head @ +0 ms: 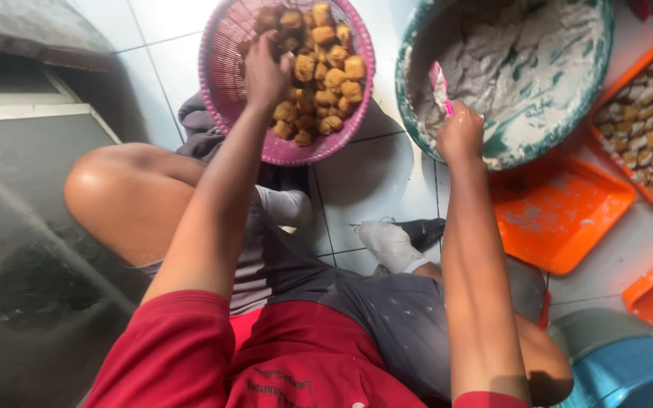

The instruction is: The person sits on the floor and repeatedly picks up small fried food pieces from a pink basket. Using a pink spatula, they scoop a white paste from a green bowl and spread it over each piece before placing it into an orange tray.

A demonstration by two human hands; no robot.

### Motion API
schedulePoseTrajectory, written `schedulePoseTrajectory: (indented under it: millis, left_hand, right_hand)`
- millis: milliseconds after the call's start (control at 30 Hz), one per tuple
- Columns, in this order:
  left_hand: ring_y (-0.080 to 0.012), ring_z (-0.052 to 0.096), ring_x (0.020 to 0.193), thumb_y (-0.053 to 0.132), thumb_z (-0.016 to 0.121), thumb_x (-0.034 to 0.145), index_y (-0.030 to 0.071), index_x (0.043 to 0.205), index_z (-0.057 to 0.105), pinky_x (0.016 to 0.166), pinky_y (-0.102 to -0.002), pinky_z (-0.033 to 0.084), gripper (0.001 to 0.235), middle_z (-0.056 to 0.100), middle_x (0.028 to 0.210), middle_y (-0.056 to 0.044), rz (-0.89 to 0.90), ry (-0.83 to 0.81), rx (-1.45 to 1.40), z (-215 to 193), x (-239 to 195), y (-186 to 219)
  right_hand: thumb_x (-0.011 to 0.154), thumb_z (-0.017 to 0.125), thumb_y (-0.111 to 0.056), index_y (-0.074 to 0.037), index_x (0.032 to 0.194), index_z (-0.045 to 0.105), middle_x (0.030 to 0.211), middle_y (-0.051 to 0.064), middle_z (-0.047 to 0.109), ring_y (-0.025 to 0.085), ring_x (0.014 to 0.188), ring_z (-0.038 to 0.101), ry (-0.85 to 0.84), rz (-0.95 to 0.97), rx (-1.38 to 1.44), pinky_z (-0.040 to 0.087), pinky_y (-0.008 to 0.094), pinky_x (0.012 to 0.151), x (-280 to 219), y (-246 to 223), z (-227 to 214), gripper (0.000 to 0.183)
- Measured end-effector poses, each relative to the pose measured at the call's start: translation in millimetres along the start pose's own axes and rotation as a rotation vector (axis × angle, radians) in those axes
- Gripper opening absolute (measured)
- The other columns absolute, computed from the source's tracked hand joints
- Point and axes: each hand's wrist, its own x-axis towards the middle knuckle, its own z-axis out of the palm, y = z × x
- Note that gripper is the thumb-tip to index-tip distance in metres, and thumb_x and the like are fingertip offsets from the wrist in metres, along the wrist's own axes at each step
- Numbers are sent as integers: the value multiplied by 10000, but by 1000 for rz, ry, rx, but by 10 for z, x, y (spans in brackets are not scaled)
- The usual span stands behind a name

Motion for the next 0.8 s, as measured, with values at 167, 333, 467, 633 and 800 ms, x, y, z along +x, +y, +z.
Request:
schedulePoseTrajectory:
  millis: [167, 333, 467, 633, 800]
  left_hand:
    - [-274, 604, 1141, 354, 738, 935, 95, 1311, 503, 952, -406, 542, 513, 539, 1270, -128, -182, -340, 3, 120, -251, -19]
    - [-369, 583, 1084, 303, 813, 816, 61, 1250, 518, 851, -486, 516, 578, 563, 1144, -159, 16, -94, 31, 298, -305, 119]
    - [-367, 606, 1095, 185, 752, 961, 53, 1122, 551, 901, -490, 515, 289, 586, 1150, -151, 58, -53, -8, 289, -301, 145]
    - [-278, 650, 1007, 114, 750, 845, 49, 1041, 562, 877, -412, 553, 279, 601, 1072, -121, -71, 21, -321, 66, -264, 546]
    - [-266, 694, 919, 60, 781, 865, 15, 1020, 566, 822, -386, 548, 269, 668, 958, -116, 307, -54, -552, 122, -602, 1778]
  right_hand:
    - [861, 640, -36, -40, 1071, 741, 1094, 264, 693, 472, 1016, 651, -278, -6, -236, 522, 529, 871, 259, 7, 217, 233]
    - [953, 638, -124, -78, 1251, 709, 986, 200, 734, 300, 843, 681, -352, 14, 120, 531, 416, 753, 83, 66, -35, 309]
    - [1018, 595, -187, -115, 1240, 671, 831, 4, 629, 70, 585, 487, -322, 381, 804, 388, 233, 496, -283, 71, -242, 246]
    - [1034, 611, -262, -72, 1067, 600, 709, -30, 489, 38, 488, 368, -273, 519, 1546, 257, 197, 423, -733, -123, -376, 194]
    - [1029, 746, -200, -83, 1083, 564, 796, -61, 492, 18, 554, 361, -35, 170, 1608, 275, 203, 489, -905, -515, -557, 222]
